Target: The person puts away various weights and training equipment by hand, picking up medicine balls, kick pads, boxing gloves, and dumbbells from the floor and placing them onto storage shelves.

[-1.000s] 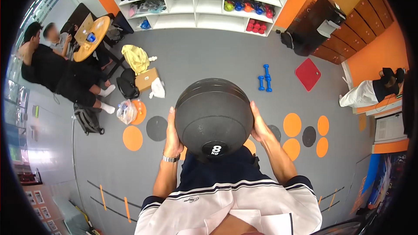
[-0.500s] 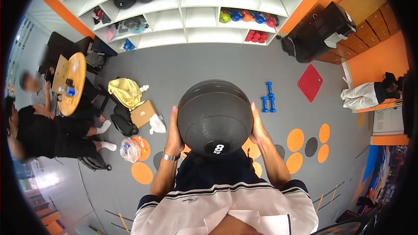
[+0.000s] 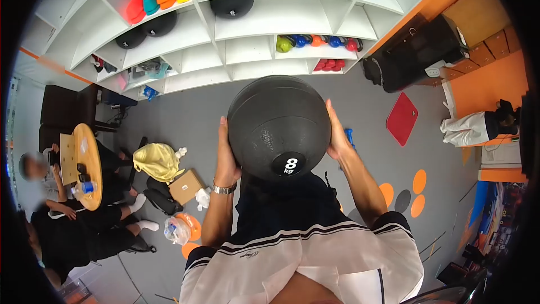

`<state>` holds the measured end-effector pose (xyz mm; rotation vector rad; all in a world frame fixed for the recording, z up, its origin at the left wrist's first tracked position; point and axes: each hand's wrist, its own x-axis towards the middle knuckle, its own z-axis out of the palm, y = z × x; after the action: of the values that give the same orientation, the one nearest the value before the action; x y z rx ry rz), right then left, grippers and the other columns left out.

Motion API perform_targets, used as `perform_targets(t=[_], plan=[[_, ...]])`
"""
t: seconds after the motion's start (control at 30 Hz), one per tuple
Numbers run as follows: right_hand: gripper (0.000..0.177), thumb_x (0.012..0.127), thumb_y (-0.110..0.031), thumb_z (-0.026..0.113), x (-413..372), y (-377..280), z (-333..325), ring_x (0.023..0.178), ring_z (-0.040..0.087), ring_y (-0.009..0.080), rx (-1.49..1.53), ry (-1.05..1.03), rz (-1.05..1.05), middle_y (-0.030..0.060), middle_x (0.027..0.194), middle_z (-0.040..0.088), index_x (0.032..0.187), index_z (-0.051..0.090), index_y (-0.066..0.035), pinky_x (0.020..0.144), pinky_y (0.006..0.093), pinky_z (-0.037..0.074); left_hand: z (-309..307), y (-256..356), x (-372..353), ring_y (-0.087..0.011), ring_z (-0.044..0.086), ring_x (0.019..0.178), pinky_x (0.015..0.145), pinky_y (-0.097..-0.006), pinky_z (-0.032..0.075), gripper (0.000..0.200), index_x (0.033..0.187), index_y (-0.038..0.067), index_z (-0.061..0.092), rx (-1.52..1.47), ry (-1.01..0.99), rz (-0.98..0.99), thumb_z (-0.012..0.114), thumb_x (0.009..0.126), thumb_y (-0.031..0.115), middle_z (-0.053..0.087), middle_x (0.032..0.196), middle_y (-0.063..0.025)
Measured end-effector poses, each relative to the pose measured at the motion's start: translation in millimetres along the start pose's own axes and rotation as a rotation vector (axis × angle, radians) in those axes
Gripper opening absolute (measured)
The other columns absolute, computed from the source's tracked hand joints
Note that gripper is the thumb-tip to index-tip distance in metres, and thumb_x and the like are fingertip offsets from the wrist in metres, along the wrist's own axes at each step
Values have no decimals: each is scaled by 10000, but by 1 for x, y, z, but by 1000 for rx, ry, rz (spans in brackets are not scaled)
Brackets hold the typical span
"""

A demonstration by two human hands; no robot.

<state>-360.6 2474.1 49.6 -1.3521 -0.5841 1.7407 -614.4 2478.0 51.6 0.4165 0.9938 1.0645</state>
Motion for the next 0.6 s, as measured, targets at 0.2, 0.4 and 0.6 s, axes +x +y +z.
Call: perform_targets(t=[0.2, 0.4, 0.6], plan=[[872, 926, -718, 344, 113, -49, -7, 1369, 376, 272, 103, 1, -24, 176, 1505, 362, 1477, 343, -42, 1115, 392, 336, 17, 22, 123, -214, 514, 1229, 1025, -354, 424, 644, 1381, 73, 475, 6, 13, 28, 365, 991, 574, 539, 1343, -103], [823, 952, -678, 336, 226, -54, -31, 1327, 426, 261, 182, 15, -89, 167, 1446, 438, 1434, 400, -14, 1106, 370, 347, 15, 22, 250, -215, 529, 1206, 1014, -343, 433, 650, 1365, 48, 481, 38, -8, 9, 381, 986, 566, 547, 1328, -110], [844, 948, -685, 333, 339, -32, -78, 1303, 452, 278, 172, 17, -225, 194, 1434, 440, 1428, 395, 7, 1091, 373, 368, 9, -19, 370, -232, 580, 1140, 959, -355, 483, 660, 1331, 34, 510, 19, -31, 106, 432, 962, 575, 570, 1295, -128]])
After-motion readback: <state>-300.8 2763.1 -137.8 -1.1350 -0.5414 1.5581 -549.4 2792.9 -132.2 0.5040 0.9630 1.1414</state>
